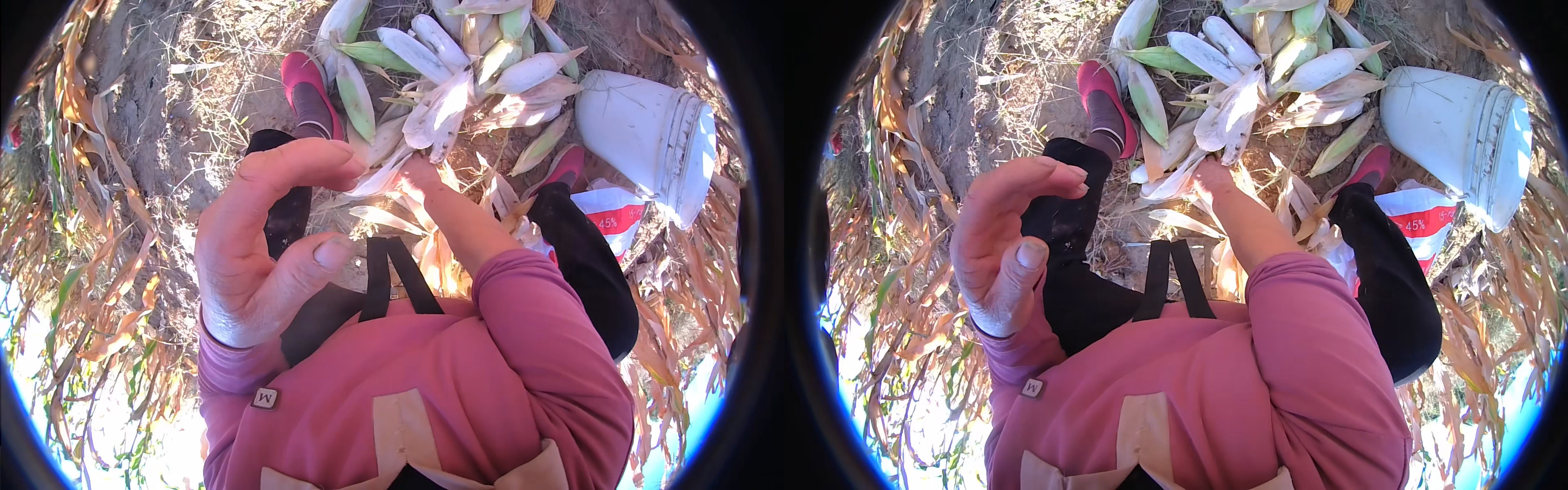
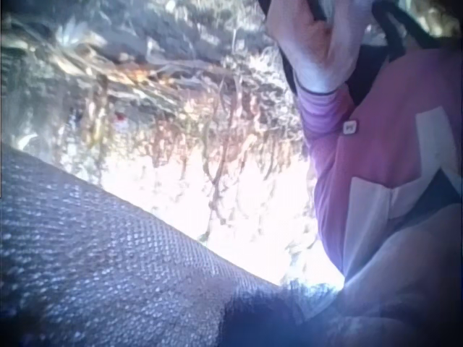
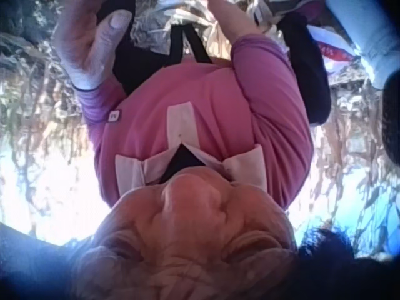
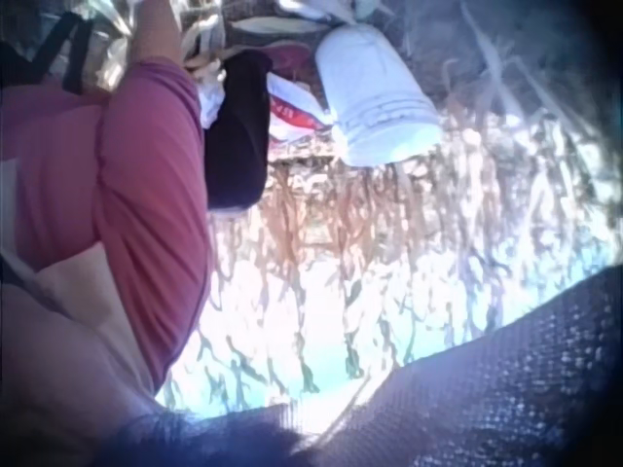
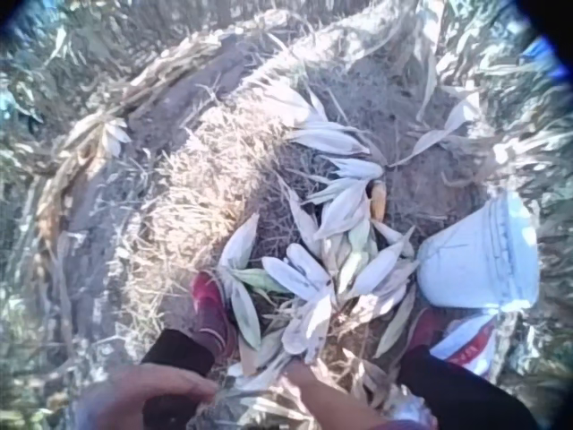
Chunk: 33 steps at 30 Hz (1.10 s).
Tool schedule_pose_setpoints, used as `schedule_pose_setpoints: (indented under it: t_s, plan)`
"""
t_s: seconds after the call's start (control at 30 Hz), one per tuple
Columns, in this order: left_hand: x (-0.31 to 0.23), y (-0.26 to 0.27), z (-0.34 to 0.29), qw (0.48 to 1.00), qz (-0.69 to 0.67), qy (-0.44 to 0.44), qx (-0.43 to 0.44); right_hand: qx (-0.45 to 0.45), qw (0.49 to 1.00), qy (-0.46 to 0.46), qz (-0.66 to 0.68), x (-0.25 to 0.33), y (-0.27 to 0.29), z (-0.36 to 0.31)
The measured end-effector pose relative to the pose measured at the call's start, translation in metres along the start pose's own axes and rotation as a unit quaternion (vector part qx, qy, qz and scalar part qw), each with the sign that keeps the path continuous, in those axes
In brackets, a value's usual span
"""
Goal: The person sits on the ground in a cornfield and shucks corn cobs by hand. They peel back the husks, remove the silk, and place the cleaned cobs into a white bucket.
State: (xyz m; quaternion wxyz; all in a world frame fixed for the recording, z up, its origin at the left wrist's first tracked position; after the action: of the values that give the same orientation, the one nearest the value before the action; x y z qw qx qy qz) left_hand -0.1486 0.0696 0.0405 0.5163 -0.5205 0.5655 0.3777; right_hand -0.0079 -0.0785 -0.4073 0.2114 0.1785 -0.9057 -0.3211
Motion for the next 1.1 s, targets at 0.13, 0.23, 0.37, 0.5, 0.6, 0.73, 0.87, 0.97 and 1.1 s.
schedule_pose_setpoints:
  t_s: [0.13,0.23,0.37,0.5,0.6,0.73,0.87,0.97,1.1]
  plan:
    - [-0.008,-0.008,-0.005,1.0,-0.002,-0.018,0.013,0.154,0.986,-0.023,0.067,0.0,0.0,-0.041]
    - [-0.01,-0.019,-0.006,0.998,0.035,-0.025,0.039,0.045,0.971,0.133,0.196,0.004,-0.013,-0.066]
    - [-0.001,-0.036,-0.005,0.99,0.116,-0.022,0.077,0.084,0.984,-0.019,0.158,-0.039,0.071,-0.127]
    - [0.014,-0.061,0.006,0.983,0.139,-0.01,0.118,0.09,0.977,-0.041,0.188,-0.071,0.174,-0.204]
    - [0.032,-0.08,0.014,0.978,0.148,0.004,0.148,-0.018,0.983,0.003,0.182,-0.085,0.248,-0.264]
    - [0.042,-0.132,0.005,0.941,0.179,0.036,0.286,-0.126,0.968,0.0,0.216,-0.081,0.332,-0.347]
    - [0.045,-0.185,-0.006,0.92,0.066,0.077,0.38,-0.236,0.912,0.045,0.333,-0.086,0.344,-0.389]
    - [0.064,-0.196,-0.001,0.914,0.102,0.108,0.377,-0.24,0.847,0.012,0.474,-0.098,0.334,-0.387]
    - [0.073,-0.202,0.005,0.934,0.011,0.133,0.332,-0.323,0.745,-0.013,0.584,-0.125,0.329,-0.372]
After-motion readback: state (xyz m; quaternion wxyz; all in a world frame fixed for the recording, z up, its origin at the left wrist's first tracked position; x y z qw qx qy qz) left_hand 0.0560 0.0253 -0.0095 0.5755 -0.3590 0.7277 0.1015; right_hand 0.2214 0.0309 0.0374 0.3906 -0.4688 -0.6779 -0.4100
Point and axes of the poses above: each hand's wrist, its own z-axis towards the middle knuckle, its own y-axis out of the back of the hand, x = y × z, the point moved 8 cm from there along z, towards the middle knuckle, and after that the axes turned 12 degrees about -z, right-handed, at the moved point
